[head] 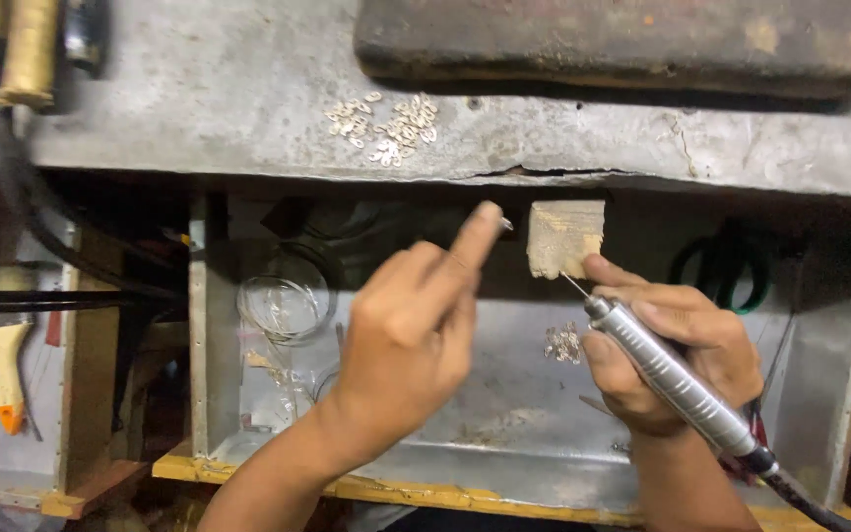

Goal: Sanding and polishing the edges of small metal jewelry components using a rotary tool at a workbench.

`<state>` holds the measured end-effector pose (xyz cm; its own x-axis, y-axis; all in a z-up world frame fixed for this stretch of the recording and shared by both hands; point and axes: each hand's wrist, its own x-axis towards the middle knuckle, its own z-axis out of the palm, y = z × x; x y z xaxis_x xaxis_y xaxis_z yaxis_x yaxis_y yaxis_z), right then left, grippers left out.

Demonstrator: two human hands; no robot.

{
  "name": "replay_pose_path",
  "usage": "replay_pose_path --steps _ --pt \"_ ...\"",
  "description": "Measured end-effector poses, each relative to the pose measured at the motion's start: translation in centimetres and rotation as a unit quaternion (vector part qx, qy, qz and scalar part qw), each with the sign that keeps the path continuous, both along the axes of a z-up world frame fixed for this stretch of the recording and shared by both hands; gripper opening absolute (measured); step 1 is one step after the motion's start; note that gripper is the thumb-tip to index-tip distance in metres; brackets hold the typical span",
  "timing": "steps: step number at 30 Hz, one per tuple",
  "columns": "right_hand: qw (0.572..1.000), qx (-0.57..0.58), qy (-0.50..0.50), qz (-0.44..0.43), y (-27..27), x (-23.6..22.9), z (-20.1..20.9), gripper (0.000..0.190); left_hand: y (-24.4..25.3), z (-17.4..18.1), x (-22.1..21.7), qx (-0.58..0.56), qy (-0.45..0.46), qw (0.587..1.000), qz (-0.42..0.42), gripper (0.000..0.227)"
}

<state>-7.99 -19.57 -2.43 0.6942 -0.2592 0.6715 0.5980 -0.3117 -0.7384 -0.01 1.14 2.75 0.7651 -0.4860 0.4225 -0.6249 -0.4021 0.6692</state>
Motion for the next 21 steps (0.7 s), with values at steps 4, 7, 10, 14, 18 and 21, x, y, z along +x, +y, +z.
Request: replay_pose_path --steps 4,7,10,14,18,21 --pt "0.998 0.012 0.055 0.010 -1.1 -1.2 -1.2 0.040 2.3 3.6 2.3 0.018 0.010 0.998 0.061 0.054" --pt "0.999 -0.006 0.023 0.021 -1.2 -1.5 -1.0 0.042 3.8 4.9 3.7 0.058 0.005 0.996 0.068 0.061" --pt "0.998 -0.044 0.013 0.045 -1.7 -2.2 -0.9 0.042 4.6 5.8 3.9 0.086 0.055 0.994 0.047 0.065" --pt "0.999 -0.014 -0.028 -0.010 -2.5 -3.2 -2.0 0.035 4.7 5.3 2.2 0.067 0.050 0.995 0.061 0.068" --pt "0.995 -0.007 -0.047 -0.084 -4.3 -3.2 -4.6 0.029 3.2 3.4 -0.8 0.096 0.170 0.980 -0.036 0.074" --pt "0.985 -0.003 0.042 -0.167 -3.8 -3.4 -3.3 0.030 -0.3 -1.6 -3.3 0.118 0.169 0.973 -0.101 0.034"
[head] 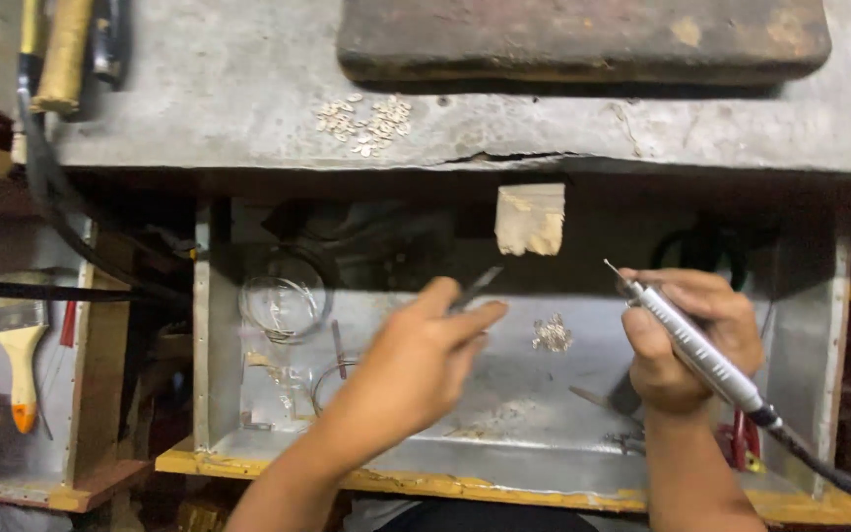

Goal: Sanding and polishing the edges of small metal jewelry components using a rotary tool at a workbench.

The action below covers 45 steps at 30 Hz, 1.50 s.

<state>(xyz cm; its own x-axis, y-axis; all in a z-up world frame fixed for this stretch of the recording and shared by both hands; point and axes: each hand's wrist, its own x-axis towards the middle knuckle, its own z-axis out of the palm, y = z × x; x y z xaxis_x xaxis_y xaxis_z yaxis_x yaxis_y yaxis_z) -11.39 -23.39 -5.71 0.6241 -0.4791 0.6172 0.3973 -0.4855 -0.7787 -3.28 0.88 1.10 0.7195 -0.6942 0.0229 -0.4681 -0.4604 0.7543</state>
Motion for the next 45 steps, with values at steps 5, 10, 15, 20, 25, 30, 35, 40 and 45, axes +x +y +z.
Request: replay_pose_path --steps 5,10,15,20,25,30,35,40,45 --pt "1.000 -0.001 0.016 -0.016 -0.6 -0.2 -0.3 0.028 -6.5 -9.9 -1.0 0.050 -0.081 0.995 -0.022 0.016" --pt "0.999 -0.003 0.029 -0.038 -0.6 -0.1 -0.1 0.028 -9.7 -14.8 -1.3 0.039 -0.184 0.982 -0.033 0.027" --pt "0.999 -0.018 0.038 -0.026 -0.3 0.0 -0.1 0.030 -10.7 -16.3 -1.6 0.010 -0.176 0.984 -0.024 0.009" --pt "0.999 -0.009 0.041 -0.016 0.2 -0.2 -0.3 0.030 -10.8 -15.8 -2.0 0.018 -0.174 0.983 -0.050 0.020" --pt "0.999 -0.023 0.037 -0.020 0.3 -0.2 -0.1 0.029 -10.7 -16.1 -2.7 0.049 -0.320 0.946 -0.029 0.013" --pt "0.989 -0.112 0.085 -0.052 0.4 -0.3 1.1 0.024 -9.3 -14.6 -1.2 -0.083 -0.130 0.984 0.085 0.010" --pt "0.986 -0.136 0.090 0.037 1.8 1.2 1.7 0.011 -6.8 -8.0 -0.7 -0.265 0.173 0.927 0.201 0.010" --pt "0.981 -0.153 0.086 0.089 3.4 1.7 2.0 0.008 -6.4 -6.9 -1.4 -0.359 0.344 0.842 0.210 0.012" --pt "0.968 -0.232 0.071 0.058 3.7 1.5 1.5 0.013 -6.4 -6.0 -1.7 -0.332 0.485 0.779 0.219 0.010"
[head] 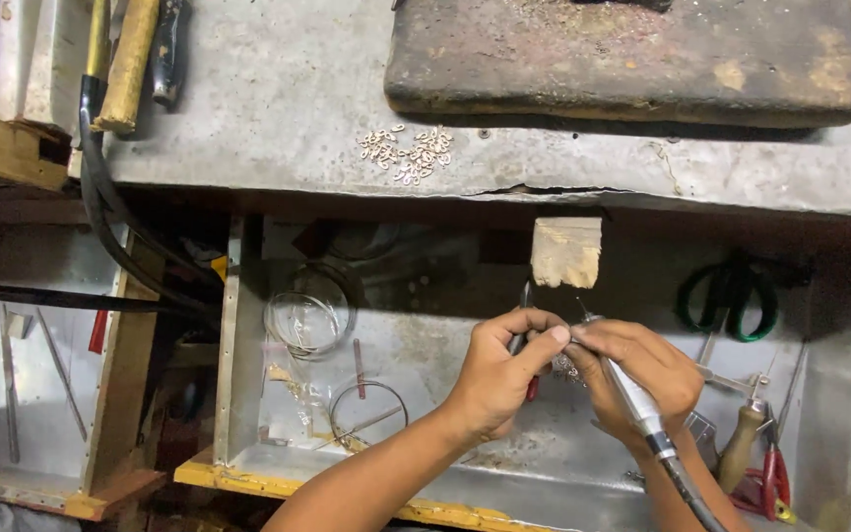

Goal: Sanding and polishing the edges of small metal jewelry components using a rotary tool at a workbench.

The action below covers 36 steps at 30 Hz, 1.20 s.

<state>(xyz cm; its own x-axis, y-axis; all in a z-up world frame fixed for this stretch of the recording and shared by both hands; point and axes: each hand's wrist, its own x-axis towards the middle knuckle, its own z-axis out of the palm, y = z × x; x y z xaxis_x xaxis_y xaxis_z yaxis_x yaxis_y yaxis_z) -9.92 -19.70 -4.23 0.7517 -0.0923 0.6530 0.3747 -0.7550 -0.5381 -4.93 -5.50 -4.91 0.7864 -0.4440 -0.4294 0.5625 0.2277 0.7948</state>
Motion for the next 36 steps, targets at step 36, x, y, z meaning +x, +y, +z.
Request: replay_pose_path --steps 36 --pt "0.988 0.138 -0.008 -0.068 -1.7 -0.8 -1.5 0.010 0.3 -1.0 -1.1 0.091 -0.553 0.826 -0.066 0.069"
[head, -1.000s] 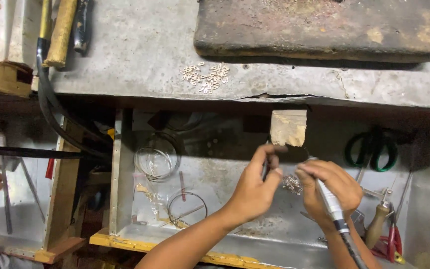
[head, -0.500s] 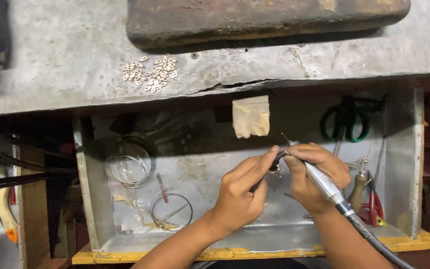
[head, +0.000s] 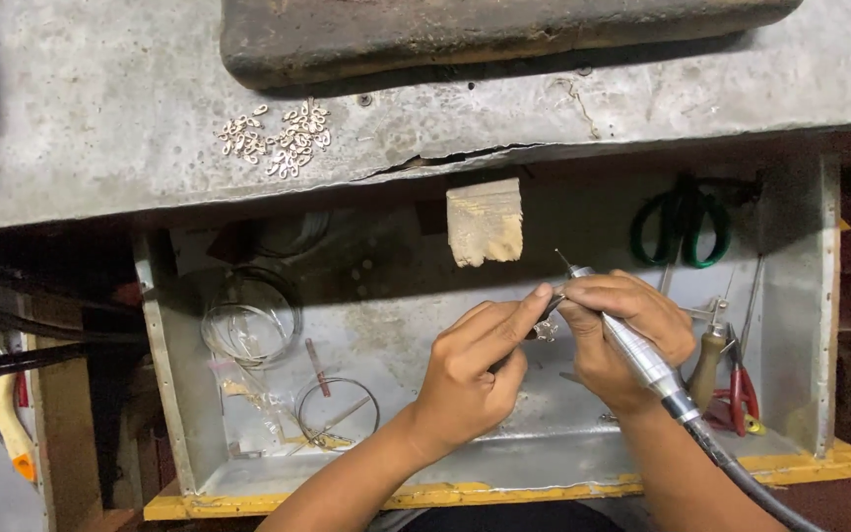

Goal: Sanding and polishing the edges of small metal jewelry components using a rotary tool at a workbench.

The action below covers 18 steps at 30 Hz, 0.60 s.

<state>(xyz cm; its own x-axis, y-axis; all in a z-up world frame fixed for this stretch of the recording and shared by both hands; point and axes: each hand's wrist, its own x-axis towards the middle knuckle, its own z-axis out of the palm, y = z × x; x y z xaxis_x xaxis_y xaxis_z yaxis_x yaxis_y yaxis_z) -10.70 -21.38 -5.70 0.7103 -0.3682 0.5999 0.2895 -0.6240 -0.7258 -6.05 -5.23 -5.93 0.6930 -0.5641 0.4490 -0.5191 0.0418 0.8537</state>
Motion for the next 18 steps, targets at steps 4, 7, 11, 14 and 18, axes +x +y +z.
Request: replay_pose_path --steps 4,7,11,14,18 --pt "1.000 -0.001 -0.002 0.005 0.0 0.0 0.2 0.010 0.2 0.5 0.0 0.005 -0.013 1.000 0.008 0.069" --pt "0.999 -0.039 -0.002 0.013 -0.3 -0.3 0.7 0.015 0.9 2.0 0.5 0.012 -0.055 0.998 0.026 0.056" --pt "0.999 -0.016 -0.050 0.002 -0.7 -0.9 0.3 0.032 3.1 4.6 2.1 0.049 -0.091 0.991 0.085 0.045" --pt "0.997 0.008 -0.078 0.020 -1.3 -0.7 1.3 0.036 4.5 6.2 3.8 0.101 -0.094 0.984 0.116 0.046" --pt "0.988 -0.087 -0.122 0.034 -0.2 1.3 4.0 0.030 5.1 6.6 5.6 0.126 -0.087 0.984 0.093 0.045"
